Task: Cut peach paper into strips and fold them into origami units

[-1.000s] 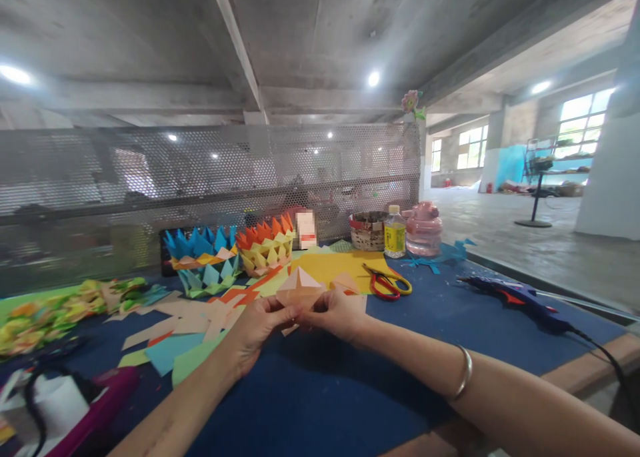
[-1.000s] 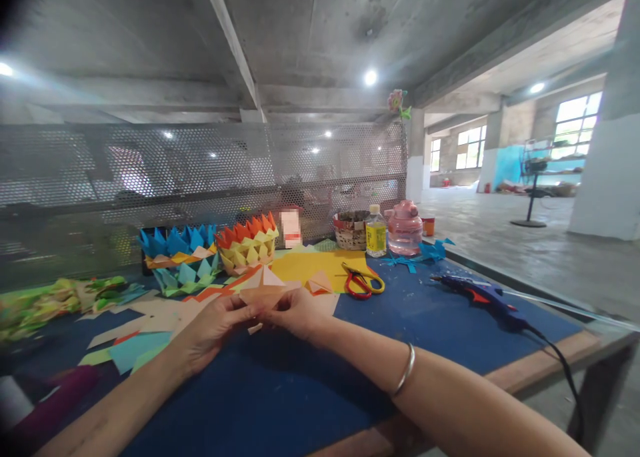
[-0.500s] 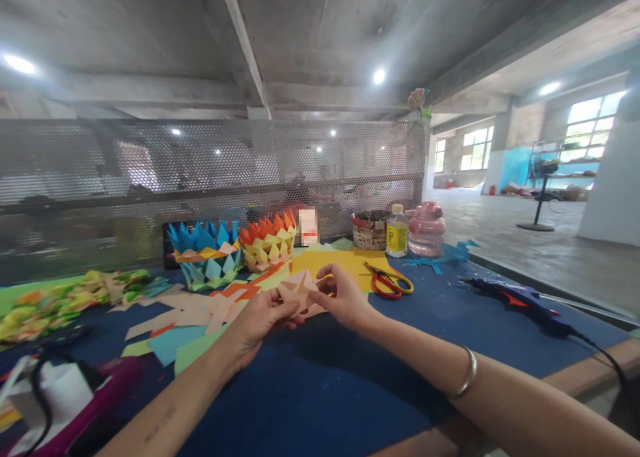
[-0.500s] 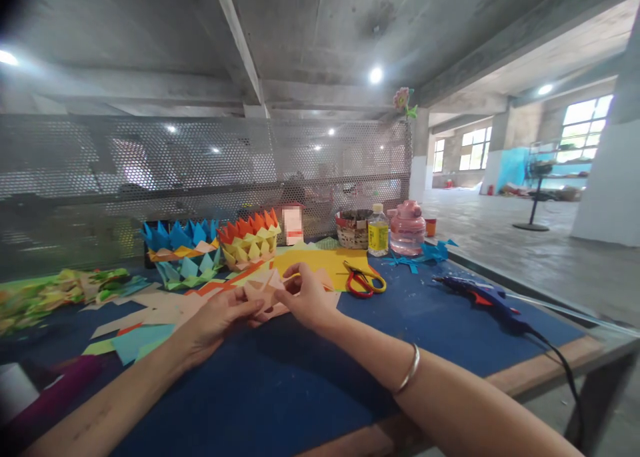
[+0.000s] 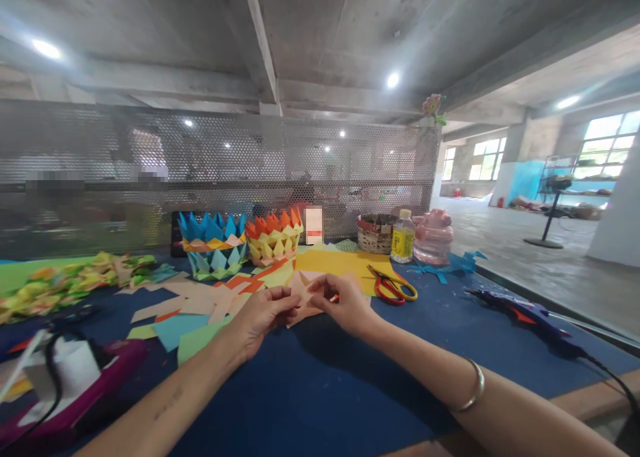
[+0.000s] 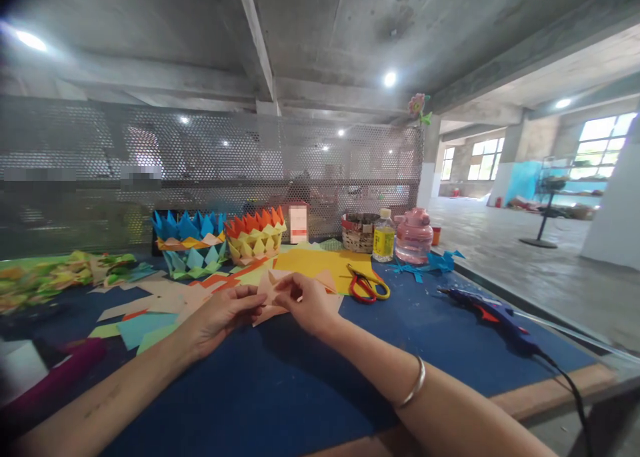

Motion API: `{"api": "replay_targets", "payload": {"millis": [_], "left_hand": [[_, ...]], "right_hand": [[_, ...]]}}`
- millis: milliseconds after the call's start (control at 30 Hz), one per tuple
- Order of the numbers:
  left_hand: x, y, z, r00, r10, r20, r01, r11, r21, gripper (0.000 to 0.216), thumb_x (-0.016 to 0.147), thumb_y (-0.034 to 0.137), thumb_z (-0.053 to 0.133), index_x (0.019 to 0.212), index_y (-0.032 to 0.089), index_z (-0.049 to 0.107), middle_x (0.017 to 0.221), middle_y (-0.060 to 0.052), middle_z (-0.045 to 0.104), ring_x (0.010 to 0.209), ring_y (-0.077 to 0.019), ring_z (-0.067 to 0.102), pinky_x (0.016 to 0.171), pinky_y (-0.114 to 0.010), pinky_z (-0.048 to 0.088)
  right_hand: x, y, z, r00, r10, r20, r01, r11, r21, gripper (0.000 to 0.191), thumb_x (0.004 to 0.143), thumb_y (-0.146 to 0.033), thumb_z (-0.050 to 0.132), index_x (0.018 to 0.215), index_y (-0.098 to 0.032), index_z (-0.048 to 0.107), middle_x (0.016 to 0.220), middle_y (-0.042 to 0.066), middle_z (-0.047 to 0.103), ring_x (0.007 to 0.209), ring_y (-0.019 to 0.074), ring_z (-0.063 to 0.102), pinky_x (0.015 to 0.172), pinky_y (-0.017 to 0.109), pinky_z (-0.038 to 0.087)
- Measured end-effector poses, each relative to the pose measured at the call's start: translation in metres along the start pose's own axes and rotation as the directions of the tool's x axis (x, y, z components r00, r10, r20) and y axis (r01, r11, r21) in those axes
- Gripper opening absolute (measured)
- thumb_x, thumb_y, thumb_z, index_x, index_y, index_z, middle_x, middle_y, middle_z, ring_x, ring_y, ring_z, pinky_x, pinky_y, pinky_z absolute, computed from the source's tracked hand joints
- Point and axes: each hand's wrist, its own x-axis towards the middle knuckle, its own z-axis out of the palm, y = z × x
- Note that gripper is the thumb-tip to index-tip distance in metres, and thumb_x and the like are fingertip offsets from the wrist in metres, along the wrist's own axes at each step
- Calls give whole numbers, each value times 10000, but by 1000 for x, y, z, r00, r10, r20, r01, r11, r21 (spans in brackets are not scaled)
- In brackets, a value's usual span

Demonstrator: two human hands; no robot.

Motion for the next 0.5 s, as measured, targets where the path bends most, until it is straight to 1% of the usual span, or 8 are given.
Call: {"api": "replay_targets", "payload": {"millis": [100,200,267,333,400,500], "left_hand": [[2,-1,0,1000,1,-14,-1,1000,-31,195,566,203,763,669,122,619,572,12,603,493,-68,542,522,-176,428],[1,0,1,1000,-21,-4,21,998,-62,169,609,191,741,727,127,640,670,-29,670,568,-94,606,592,-191,471],[0,0,2,999,-41,24,42,998,-55,162,637,205,728,756,130,647,743,-55,698,637,-118,642,643,-206,494],[-2,1,3,998,-54,40,55,998,-30,152,653,224,721,748,131,647,786,-71,710,694,-137,659,656,-210,508],[-3,0,4,998,-58,38,58,998,0,151,653,237,724,721,133,639,787,-74,714,706,-142,666,629,-199,515],[-4,-1,6,998,-59,38,58,998,32,169,643,252,735,696,131,630,781,-77,716,691,-141,669,597,-187,521]], "right_hand": [[-1,1,1,999,36,19,-36,999,3,211,707,-220,641,898,-146,591,628,-35,539,579,92,481,577,220,383],[-2,0,1,998,61,34,-61,998,19,248,706,-227,645,931,-136,592,568,-58,488,550,85,459,561,213,370],[-2,-1,2,997,61,36,-62,998,27,244,703,-219,646,928,-137,600,574,-54,506,553,85,464,564,212,373],[-3,-3,2,998,65,21,-66,997,28,195,700,-214,647,879,-143,613,601,-39,547,569,87,484,580,213,384],[-3,-5,2,996,92,3,-92,995,25,137,704,-223,645,814,-145,620,630,-22,583,587,90,507,592,213,394],[-4,-7,2,992,126,0,-126,992,5,110,700,-229,647,758,-138,627,637,-6,604,598,98,534,592,214,403]]}}
